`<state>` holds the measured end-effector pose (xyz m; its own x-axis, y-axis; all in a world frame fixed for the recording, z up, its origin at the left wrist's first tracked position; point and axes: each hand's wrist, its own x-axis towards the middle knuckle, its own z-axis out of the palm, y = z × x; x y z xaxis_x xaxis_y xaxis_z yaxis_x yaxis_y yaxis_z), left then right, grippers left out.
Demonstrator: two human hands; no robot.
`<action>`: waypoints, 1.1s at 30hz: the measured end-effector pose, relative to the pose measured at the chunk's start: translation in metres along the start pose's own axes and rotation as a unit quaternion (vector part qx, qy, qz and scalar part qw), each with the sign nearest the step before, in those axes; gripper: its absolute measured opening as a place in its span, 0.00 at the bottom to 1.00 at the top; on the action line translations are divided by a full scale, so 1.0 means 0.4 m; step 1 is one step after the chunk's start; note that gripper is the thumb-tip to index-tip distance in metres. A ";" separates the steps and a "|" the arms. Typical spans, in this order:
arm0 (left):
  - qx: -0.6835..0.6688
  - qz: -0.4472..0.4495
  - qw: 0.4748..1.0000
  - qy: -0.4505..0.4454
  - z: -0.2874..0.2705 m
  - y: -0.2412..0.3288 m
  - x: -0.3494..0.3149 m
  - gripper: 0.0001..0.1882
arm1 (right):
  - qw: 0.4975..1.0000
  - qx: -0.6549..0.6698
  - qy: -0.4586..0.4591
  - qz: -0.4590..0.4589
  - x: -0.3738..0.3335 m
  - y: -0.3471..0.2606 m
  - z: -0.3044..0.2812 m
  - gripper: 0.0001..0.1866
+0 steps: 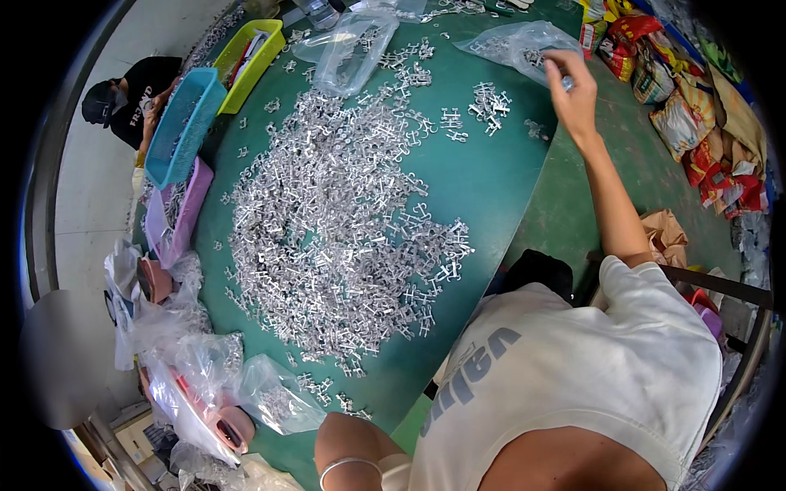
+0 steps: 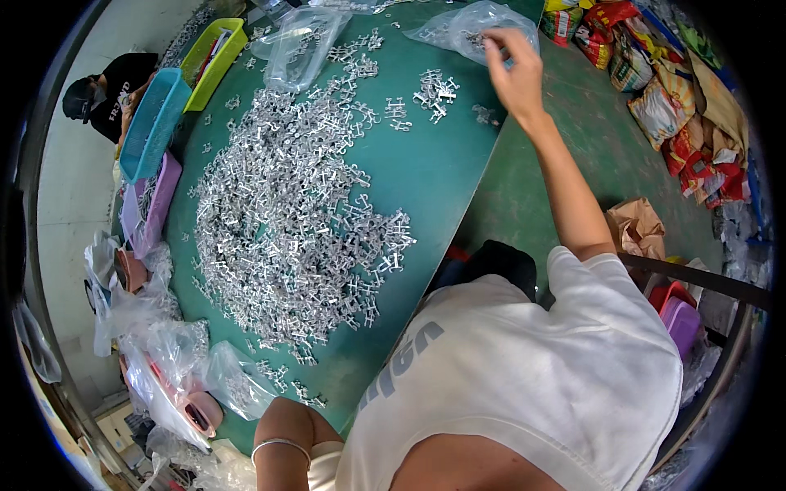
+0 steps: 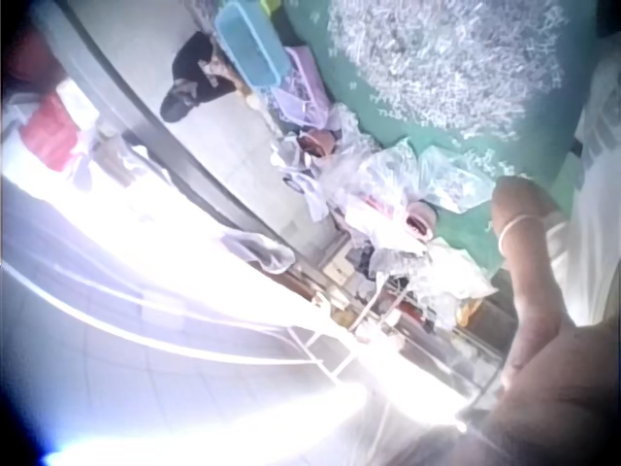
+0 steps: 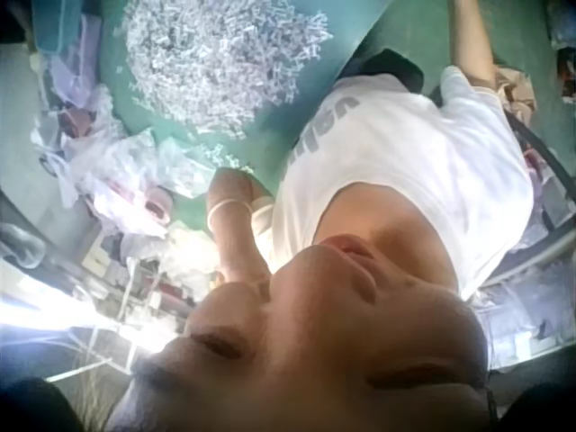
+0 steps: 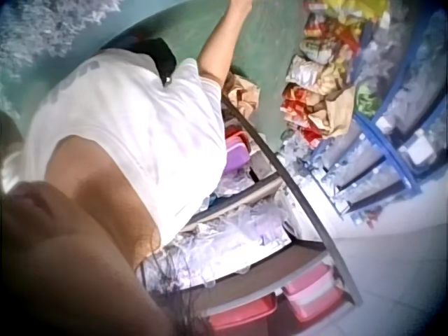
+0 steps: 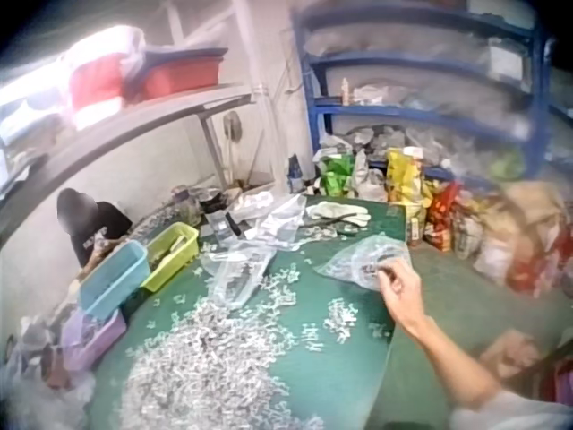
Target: The person sorts small metal H-shaped components by hand, picking them from a large pile on a green tabletop and placing them into a plastic bag.
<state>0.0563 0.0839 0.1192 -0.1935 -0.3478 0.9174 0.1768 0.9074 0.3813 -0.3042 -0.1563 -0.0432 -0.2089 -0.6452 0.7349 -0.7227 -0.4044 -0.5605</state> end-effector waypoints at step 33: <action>0.380 -0.537 0.748 -0.080 0.178 -0.344 -0.271 0.20 | 0.978 -0.063 -0.189 -0.058 -0.095 -0.040 0.154 0.08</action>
<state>-0.0158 0.0133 -0.0407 0.0465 -0.9958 0.0793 -0.7529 0.0172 0.6579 -0.2440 -0.1653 -0.0855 0.1200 -0.8033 0.5833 -0.8071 -0.4211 -0.4138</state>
